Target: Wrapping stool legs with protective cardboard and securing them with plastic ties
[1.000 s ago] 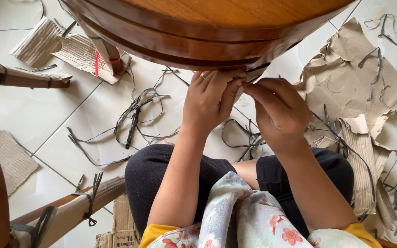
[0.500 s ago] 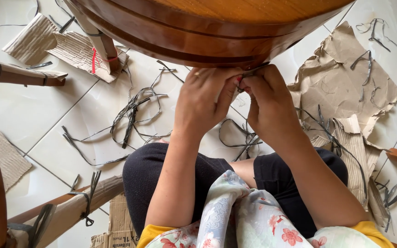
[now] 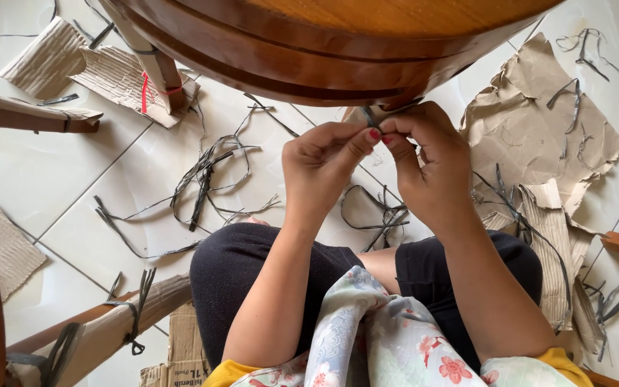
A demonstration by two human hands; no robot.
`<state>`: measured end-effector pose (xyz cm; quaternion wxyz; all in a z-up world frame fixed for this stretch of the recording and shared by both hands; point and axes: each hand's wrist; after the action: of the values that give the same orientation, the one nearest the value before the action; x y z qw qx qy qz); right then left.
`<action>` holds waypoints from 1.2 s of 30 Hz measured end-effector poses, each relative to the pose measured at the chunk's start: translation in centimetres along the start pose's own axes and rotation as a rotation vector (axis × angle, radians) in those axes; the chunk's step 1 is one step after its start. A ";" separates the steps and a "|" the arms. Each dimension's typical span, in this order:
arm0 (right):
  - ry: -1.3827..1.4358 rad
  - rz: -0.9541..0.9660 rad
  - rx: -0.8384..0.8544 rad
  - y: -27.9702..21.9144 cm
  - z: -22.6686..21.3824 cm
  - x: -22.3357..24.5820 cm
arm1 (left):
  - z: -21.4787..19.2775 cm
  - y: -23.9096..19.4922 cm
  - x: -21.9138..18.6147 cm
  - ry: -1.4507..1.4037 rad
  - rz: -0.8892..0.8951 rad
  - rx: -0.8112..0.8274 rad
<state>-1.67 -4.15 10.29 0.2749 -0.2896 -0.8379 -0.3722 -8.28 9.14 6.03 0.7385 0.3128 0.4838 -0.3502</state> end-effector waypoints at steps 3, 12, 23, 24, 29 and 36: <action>-0.009 -0.083 -0.048 0.3 0.1 0.1 | 0.5 -0.1 0.6 -0.017 0.136 -0.087; -0.196 -0.245 -0.184 -0.3 -0.6 -0.5 | 2.3 0.6 3.2 -0.397 0.136 -0.175; -0.281 -0.257 -0.257 0.1 0.3 -2.5 | 1.6 2.5 5.9 -0.500 0.087 -0.176; -0.296 -0.246 -0.261 0.0 0.3 -2.6 | 1.3 2.4 6.0 -0.454 0.075 -0.159; -0.280 -0.244 -0.269 -0.1 0.5 -2.5 | 0.8 1.4 4.5 -0.411 0.088 -0.115; -0.285 -0.174 -0.230 -0.9 0.5 -2.5 | 1.9 1.4 4.6 -0.252 0.459 -0.113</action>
<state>-0.77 -4.96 7.90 0.0856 -0.2951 -0.8422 -0.4431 -4.86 7.45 2.59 0.8693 0.3265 0.3232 -0.1822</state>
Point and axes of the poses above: each hand's wrist, its own y-axis towards the middle knuckle, its own z-axis out of the palm, x = y × z, and after that the axes turned 6 degrees about z, right-handed
